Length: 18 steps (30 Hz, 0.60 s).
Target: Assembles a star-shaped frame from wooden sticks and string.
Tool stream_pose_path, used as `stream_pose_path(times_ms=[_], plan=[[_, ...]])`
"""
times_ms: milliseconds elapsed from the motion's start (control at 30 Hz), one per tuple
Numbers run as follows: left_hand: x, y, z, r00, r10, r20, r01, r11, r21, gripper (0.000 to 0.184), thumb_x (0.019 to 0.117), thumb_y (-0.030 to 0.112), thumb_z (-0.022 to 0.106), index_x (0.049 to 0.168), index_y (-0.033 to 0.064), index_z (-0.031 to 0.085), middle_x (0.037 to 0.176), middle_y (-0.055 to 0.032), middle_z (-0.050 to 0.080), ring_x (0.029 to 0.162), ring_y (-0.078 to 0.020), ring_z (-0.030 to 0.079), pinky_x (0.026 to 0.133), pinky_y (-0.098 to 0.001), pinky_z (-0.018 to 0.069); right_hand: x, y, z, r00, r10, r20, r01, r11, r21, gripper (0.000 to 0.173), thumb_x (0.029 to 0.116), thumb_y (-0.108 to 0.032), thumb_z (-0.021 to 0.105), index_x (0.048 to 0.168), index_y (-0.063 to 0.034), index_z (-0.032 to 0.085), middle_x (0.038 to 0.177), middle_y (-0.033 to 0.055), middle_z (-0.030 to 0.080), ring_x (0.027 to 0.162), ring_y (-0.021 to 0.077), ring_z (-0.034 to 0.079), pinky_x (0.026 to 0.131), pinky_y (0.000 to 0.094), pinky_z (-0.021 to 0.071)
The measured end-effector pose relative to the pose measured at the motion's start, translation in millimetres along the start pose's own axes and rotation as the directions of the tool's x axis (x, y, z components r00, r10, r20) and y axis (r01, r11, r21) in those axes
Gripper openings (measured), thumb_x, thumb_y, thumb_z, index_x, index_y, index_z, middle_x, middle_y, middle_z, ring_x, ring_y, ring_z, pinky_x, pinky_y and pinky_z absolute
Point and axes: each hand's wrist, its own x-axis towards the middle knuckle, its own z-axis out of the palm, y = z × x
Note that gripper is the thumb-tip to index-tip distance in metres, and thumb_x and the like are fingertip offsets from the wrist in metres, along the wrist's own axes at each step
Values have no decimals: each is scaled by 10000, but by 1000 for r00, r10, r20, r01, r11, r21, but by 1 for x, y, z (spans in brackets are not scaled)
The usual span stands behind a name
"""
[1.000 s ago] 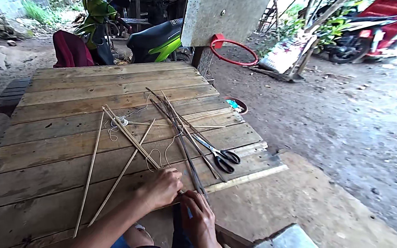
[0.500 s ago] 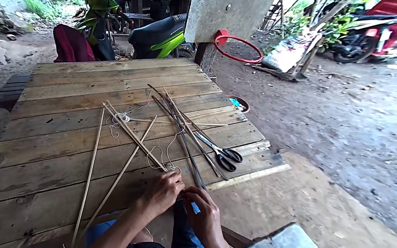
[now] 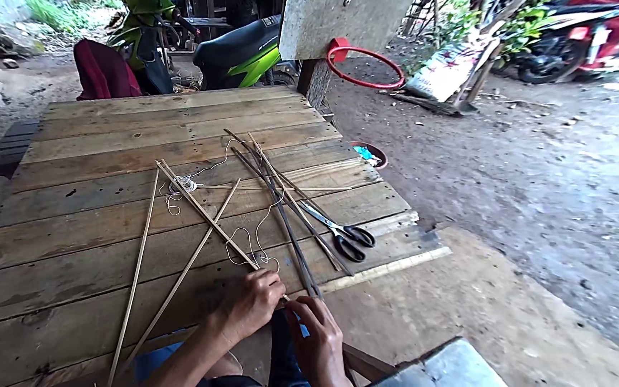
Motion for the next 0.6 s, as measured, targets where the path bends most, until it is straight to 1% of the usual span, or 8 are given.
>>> stream_pose_path(times_ms=[100,167,233,367,500,600], plan=[[-3,-2,0,999,-26,-34,24,998,-58,55,857,23,704,816,14,740,863,-116,735,821,-226,736,767,-305,599,12,2,1,1000,6,6,-6,1000,15,169,880,-128,621,863,-65,776,870,98,721,767,185,698,671,259,576],[-5,-1,1,996,-58,-62,53,995,-79,47,856,17,698,835,8,739,877,-119,743,828,-223,741,776,-306,601,20,5,-1,998,41,48,-43,999,34,153,866,-120,634,878,-62,775,862,92,721,734,180,697,653,280,581],[-7,-1,3,993,-83,-87,75,993,-93,47,862,12,693,848,5,737,888,-123,745,838,-224,743,783,-313,604,25,6,-3,993,73,97,-78,996,50,128,865,-121,660,876,-56,770,821,81,710,703,182,698,631,306,587],[-10,3,6,987,-105,-122,96,993,-75,54,869,24,691,869,14,745,883,-120,741,838,-225,741,783,-308,603,32,8,-4,987,50,150,-58,997,50,114,851,-137,675,853,-64,762,787,63,707,689,171,693,621,304,576],[-9,7,8,979,-138,-148,129,989,-71,67,881,27,682,878,3,744,857,-127,730,813,-233,739,762,-319,606,39,9,-4,985,14,172,-22,999,47,116,863,-145,673,860,-63,755,793,60,716,709,192,703,632,331,581],[-10,10,9,972,-175,-157,165,983,-74,60,873,23,683,867,-4,736,806,-131,709,749,-240,729,702,-339,605,43,8,-6,981,44,187,-52,998,39,111,865,-121,660,867,-46,742,789,75,728,708,207,719,649,358,587]])
